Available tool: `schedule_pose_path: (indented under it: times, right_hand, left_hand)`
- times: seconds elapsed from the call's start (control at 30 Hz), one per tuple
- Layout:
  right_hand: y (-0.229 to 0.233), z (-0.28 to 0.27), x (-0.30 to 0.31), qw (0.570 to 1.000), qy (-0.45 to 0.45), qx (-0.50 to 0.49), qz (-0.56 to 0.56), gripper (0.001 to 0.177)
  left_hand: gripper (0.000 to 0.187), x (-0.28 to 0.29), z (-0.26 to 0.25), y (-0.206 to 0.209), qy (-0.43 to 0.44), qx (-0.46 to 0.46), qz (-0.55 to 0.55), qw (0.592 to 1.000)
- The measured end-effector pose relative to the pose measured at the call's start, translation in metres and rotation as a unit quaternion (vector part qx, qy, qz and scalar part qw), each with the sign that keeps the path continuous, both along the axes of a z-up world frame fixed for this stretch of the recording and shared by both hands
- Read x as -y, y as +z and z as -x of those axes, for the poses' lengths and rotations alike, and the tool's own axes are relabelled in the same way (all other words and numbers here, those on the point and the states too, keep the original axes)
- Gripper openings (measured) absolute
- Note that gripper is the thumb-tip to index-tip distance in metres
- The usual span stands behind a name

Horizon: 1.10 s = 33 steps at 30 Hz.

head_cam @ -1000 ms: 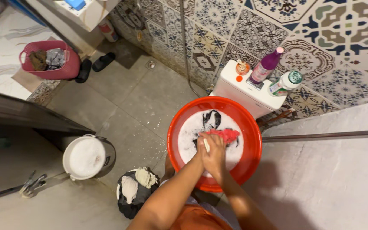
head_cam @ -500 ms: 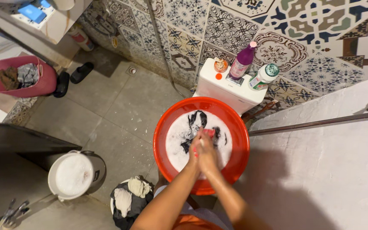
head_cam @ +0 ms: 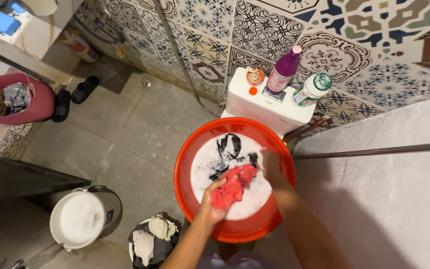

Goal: The person hand washes several small garments in a red basin filled with soapy water. They scrub and rinse a red cloth, a pink cloth, and a black cloth, then transfer each item to a white bucket on the floor.

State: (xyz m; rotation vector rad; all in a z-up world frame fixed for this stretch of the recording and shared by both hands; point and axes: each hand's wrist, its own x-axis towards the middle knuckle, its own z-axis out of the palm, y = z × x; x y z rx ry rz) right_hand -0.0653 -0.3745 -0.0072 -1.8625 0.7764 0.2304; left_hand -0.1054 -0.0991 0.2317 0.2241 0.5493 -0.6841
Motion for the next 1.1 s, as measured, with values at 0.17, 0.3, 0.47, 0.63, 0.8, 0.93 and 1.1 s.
schedule_pose_path:
  times: [0.17, 0.3, 0.47, 0.63, 0.8, 0.93, 1.1]
  right_hand:
    - [-0.022, 0.011, -0.014, 0.986, 0.022, -0.121, 0.109, 0.050]
    - [0.018, 0.033, -0.064, 0.970, -0.131, -0.057, -0.195, 0.057]
    - [0.095, 0.035, -0.125, 0.824, -0.159, -0.064, -0.540, 0.041]
    - [0.068, 0.057, -0.173, 0.918, -0.252, 0.098, -0.289, 0.016]
    - [0.021, 0.072, -0.189, 0.993, -0.086, 0.046, -0.072, 0.017]
    - [-0.011, 0.054, -0.156, 0.966, -0.252, 0.050, -0.039, 0.017]
    - [-0.023, 0.082, -0.190, 0.980, -0.194, 0.025, -0.025, 0.018]
  left_hand:
    - [0.039, -0.006, -0.004, -0.061, -0.045, 0.049, -0.152, 0.986]
    - [0.025, -0.007, -0.008, -0.091, -0.068, 0.101, -0.272, 0.954]
    - [0.022, -0.030, -0.022, -0.138, -0.067, 0.073, -0.292, 0.951]
    - [0.028, -0.021, -0.020, -0.207, -0.126, -0.025, -0.365, 0.922]
    - [0.027, 0.019, 0.008, -0.246, -0.184, -0.062, -0.269, 0.943]
    - [0.028, 0.028, 0.013, -0.253, -0.212, -0.032, -0.277, 0.937]
    - [0.032, 0.010, 0.002, -0.254, -0.278, 0.001, -0.249, 0.928]
